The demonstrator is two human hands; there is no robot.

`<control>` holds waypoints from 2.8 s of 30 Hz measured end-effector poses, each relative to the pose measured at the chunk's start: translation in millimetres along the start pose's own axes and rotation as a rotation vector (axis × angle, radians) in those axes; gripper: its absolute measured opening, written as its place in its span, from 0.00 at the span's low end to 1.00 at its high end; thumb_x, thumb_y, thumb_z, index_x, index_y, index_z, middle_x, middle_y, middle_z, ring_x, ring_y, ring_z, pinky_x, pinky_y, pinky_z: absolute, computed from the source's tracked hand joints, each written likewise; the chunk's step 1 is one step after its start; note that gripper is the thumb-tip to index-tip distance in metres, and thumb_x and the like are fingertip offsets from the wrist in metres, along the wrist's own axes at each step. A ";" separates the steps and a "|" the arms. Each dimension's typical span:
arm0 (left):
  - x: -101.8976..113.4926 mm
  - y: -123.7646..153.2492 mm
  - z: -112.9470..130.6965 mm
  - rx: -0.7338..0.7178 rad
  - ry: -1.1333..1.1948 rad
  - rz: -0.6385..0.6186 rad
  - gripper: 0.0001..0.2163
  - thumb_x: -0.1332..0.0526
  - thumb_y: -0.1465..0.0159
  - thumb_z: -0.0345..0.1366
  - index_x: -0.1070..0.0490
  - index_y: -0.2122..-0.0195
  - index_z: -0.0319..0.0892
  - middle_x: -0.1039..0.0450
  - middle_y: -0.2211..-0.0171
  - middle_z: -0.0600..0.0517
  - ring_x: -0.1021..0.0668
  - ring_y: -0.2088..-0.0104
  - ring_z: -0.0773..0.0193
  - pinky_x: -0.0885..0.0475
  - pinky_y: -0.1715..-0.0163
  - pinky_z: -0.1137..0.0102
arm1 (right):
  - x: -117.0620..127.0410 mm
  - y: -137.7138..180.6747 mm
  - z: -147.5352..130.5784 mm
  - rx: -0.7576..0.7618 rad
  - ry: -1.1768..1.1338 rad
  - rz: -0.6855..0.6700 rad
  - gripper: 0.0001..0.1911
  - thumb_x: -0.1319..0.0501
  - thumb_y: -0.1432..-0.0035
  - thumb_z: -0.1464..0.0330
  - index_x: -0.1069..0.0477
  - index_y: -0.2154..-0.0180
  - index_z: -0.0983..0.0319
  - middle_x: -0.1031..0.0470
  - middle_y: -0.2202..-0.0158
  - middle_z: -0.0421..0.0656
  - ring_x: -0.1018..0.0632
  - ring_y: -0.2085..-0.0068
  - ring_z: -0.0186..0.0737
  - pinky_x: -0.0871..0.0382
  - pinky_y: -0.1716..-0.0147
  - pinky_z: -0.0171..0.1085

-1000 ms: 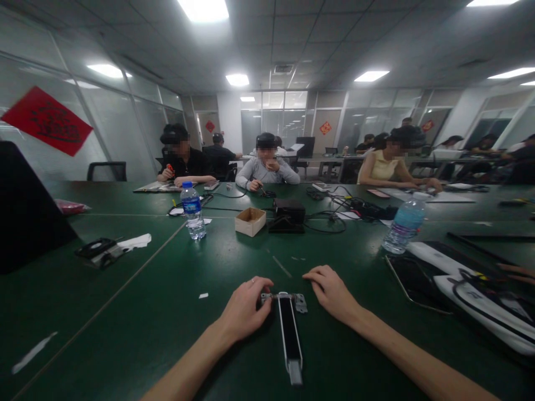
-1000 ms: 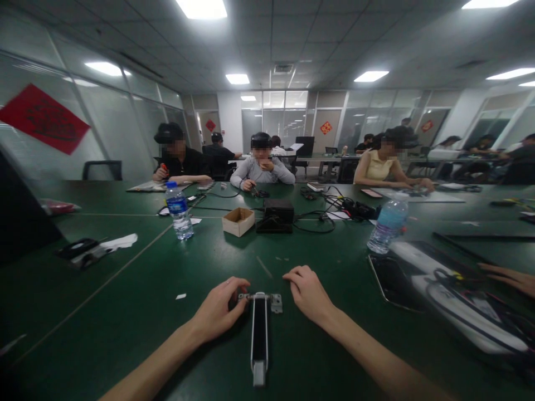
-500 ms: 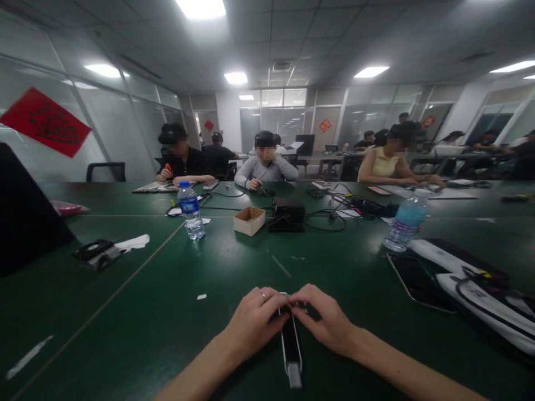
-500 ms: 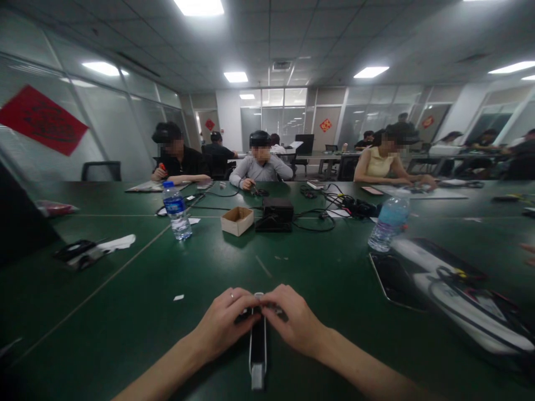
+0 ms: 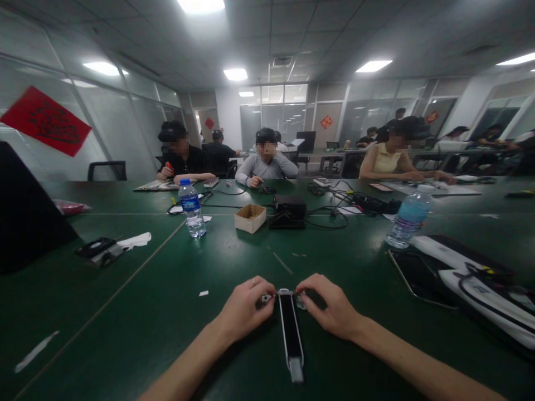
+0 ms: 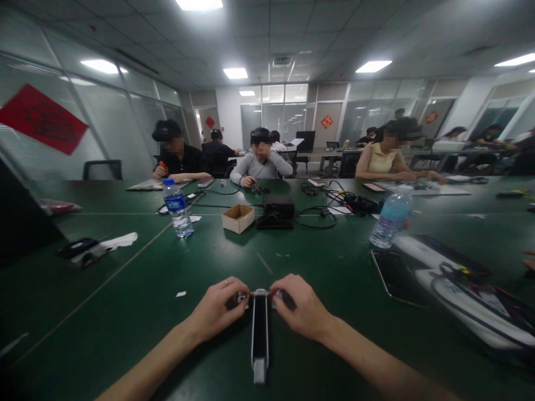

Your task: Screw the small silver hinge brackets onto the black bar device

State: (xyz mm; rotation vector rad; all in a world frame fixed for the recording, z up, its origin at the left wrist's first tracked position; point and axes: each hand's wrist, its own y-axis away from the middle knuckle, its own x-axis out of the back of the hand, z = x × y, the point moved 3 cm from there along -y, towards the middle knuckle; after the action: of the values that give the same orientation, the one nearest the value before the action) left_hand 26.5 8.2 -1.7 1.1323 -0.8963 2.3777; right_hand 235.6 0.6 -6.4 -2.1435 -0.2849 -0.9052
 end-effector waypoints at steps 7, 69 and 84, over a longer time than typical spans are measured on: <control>2.9 -0.8 -17.2 0.185 -0.010 -0.086 0.05 0.40 0.38 0.34 0.26 0.64 0.42 0.30 0.73 0.55 0.29 0.73 0.67 0.35 0.72 0.74 | 2.3 -4.9 14.3 -0.135 0.107 -0.171 0.06 0.44 0.42 0.71 0.30 0.63 0.62 0.27 0.68 0.44 0.27 0.66 0.40 0.31 0.67 0.40; -0.8 -2.0 -9.9 0.250 0.049 -0.029 0.07 0.44 0.37 0.35 0.26 0.65 0.42 0.31 0.65 0.50 0.27 0.65 0.61 0.31 0.64 0.68 | -2.3 -3.8 15.2 -0.127 0.077 -0.240 0.05 0.44 0.41 0.72 0.31 0.62 0.63 0.28 0.66 0.44 0.28 0.65 0.38 0.33 0.66 0.37; -1.1 -2.2 -10.4 0.282 0.056 -0.010 0.06 0.42 0.39 0.35 0.27 0.64 0.41 0.32 0.65 0.50 0.28 0.66 0.61 0.32 0.65 0.68 | -1.2 -5.3 13.1 -0.142 0.084 -0.260 0.05 0.44 0.40 0.73 0.31 0.62 0.63 0.28 0.66 0.44 0.28 0.65 0.38 0.32 0.66 0.37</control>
State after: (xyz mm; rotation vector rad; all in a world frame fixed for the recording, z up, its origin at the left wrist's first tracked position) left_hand 22.5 16.7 -6.7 1.1581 -0.5469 2.5717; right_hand 239.0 13.9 -10.0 -2.2245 -0.4773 -1.1915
